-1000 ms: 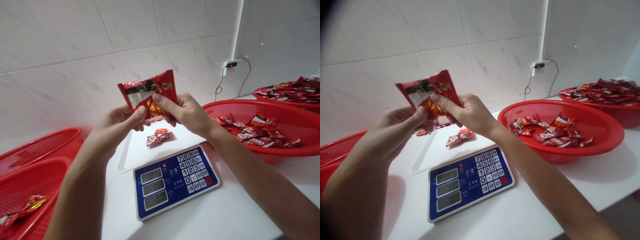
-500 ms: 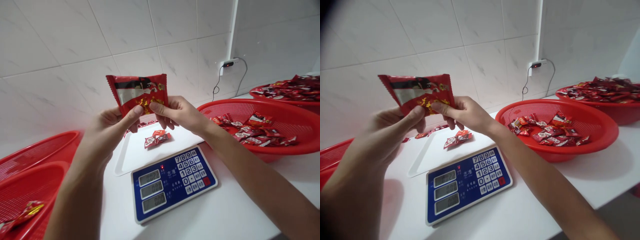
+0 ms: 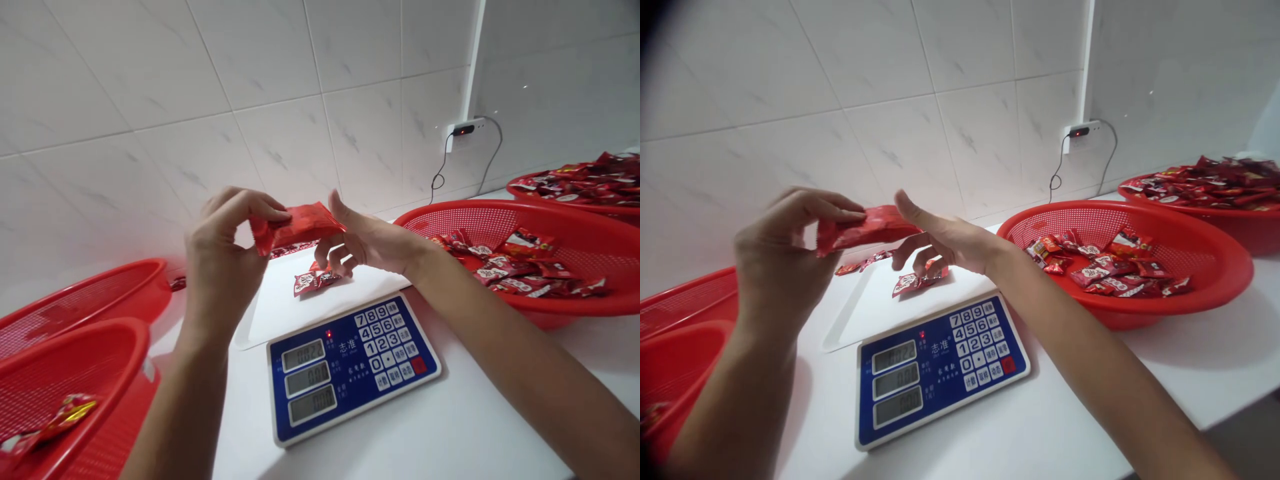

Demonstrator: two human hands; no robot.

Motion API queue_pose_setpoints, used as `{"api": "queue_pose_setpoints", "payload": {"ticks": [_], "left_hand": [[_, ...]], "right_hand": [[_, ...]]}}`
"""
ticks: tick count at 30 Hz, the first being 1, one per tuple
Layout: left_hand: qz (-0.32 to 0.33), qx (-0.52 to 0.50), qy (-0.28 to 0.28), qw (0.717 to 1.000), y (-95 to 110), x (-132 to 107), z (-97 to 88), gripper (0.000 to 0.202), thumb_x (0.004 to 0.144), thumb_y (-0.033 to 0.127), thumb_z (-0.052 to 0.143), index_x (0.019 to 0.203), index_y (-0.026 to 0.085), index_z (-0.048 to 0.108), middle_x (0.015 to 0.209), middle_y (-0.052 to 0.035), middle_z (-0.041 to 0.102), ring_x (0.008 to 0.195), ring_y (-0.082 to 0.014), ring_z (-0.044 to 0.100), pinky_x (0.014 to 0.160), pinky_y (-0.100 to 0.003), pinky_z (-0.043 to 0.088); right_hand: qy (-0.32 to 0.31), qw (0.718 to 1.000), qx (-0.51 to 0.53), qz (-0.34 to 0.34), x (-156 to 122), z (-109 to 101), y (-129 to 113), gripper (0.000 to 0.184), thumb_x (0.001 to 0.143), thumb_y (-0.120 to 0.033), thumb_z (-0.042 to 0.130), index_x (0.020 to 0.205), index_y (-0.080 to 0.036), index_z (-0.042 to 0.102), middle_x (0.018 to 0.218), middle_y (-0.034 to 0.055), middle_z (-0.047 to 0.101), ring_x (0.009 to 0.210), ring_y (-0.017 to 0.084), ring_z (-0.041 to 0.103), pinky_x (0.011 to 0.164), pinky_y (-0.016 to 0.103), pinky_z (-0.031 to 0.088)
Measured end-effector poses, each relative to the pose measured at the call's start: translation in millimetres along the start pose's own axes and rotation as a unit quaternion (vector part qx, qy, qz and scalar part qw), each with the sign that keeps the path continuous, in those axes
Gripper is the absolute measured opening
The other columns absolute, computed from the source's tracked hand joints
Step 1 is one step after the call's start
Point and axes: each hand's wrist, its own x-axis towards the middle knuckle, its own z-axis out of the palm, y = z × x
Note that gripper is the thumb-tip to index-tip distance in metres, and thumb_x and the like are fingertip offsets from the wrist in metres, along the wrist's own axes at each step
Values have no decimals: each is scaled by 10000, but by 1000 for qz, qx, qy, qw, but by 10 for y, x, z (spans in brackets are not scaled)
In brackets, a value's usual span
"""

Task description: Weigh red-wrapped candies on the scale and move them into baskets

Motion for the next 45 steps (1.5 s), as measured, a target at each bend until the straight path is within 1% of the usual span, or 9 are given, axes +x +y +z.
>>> {"api": "queue_pose_setpoints", "payload": {"ticks": [3, 6, 9, 12, 17, 21, 26, 38, 45], "left_hand": [[14, -15, -44, 999, 25, -5, 60, 142, 776, 104, 654, 825, 229, 699, 1001, -32, 684, 989, -200, 637, 880, -389, 502], [-84, -68, -24, 994, -3, -12, 99, 257, 796, 172, 695, 1039, 255, 694, 1086, -41, 699, 1034, -200, 658, 849, -353, 531], [-231, -182, -40, 955, -45, -17, 106, 394, 882, 576, 642, 982, 202, 715, 923, -77, 745, 848, -204, 698, 717, -330, 546], [-298, -250, -152, 909, -41, -19, 103, 676, 813, 808, 544, 895, 170, 754, 812, -97, 749, 734, -211, 688, 666, -333, 544], [-275, -188, -245, 911, -54, -18, 83, 384, 779, 547, 753, 939, 197, 761, 891, -51, 781, 788, -203, 686, 682, -284, 519], [-280, -142, -292, 903, -99, -22, 51, 336, 786, 514, 727, 887, 195, 754, 830, -65, 772, 728, -215, 676, 609, -293, 494], [-259, -103, -365, 889, -86, -37, 56, 367, 838, 552, 639, 888, 200, 733, 827, -69, 759, 726, -223, 670, 596, -308, 484], [-273, -135, -367, 879, -158, -68, 73, 361, 852, 544, 658, 972, 214, 740, 895, -63, 777, 790, -223, 696, 636, -303, 504], [-307, -150, -295, 892, -142, -48, 70, 392, 778, 535, 755, 1020, 227, 762, 959, -76, 795, 857, -242, 731, 696, -311, 562]], "right_hand": [[57, 996, 39, -50, 57, 47, 8, 466, 884, -636, 632, 855, -171, 627, 691, -5, 614, 537, 77, 524, 472, 195, 408], [119, 989, 27, -89, 95, 61, -2, 378, 891, -487, 706, 763, -165, 555, 604, -34, 562, 483, 51, 458, 429, 174, 343], [147, 982, 5, -115, 107, 38, -13, 353, 910, -455, 697, 777, -176, 525, 571, -46, 556, 444, 45, 421, 400, 174, 310], [136, 984, -40, -105, 113, 17, 0, 315, 929, -433, 679, 809, -174, 545, 543, -58, 544, 408, 44, 403, 385, 175, 312], [104, 984, -135, -44, 94, -23, 35, 284, 916, -432, 693, 872, -158, 633, 621, -27, 618, 464, 64, 498, 423, 180, 396], [127, 980, -147, -42, 57, -65, 49, 329, 872, -486, 724, 843, -169, 641, 799, 20, 690, 659, 103, 618, 551, 202, 486], [160, 976, -140, -54, 93, -101, 118, 320, 833, -427, 772, 768, -162, 605, 698, 0, 642, 635, 107, 607, 583, 232, 471], [179, 972, -145, -35, 117, -117, 156, 298, 801, -448, 792, 807, -173, 680, 752, 18, 689, 700, 123, 639, 627, 241, 503], [215, 965, -148, -10, 50, -92, 29, 317, 839, -484, 760, 839, -170, 722, 891, 70, 743, 731, 135, 655, 636, 239, 534]]}}
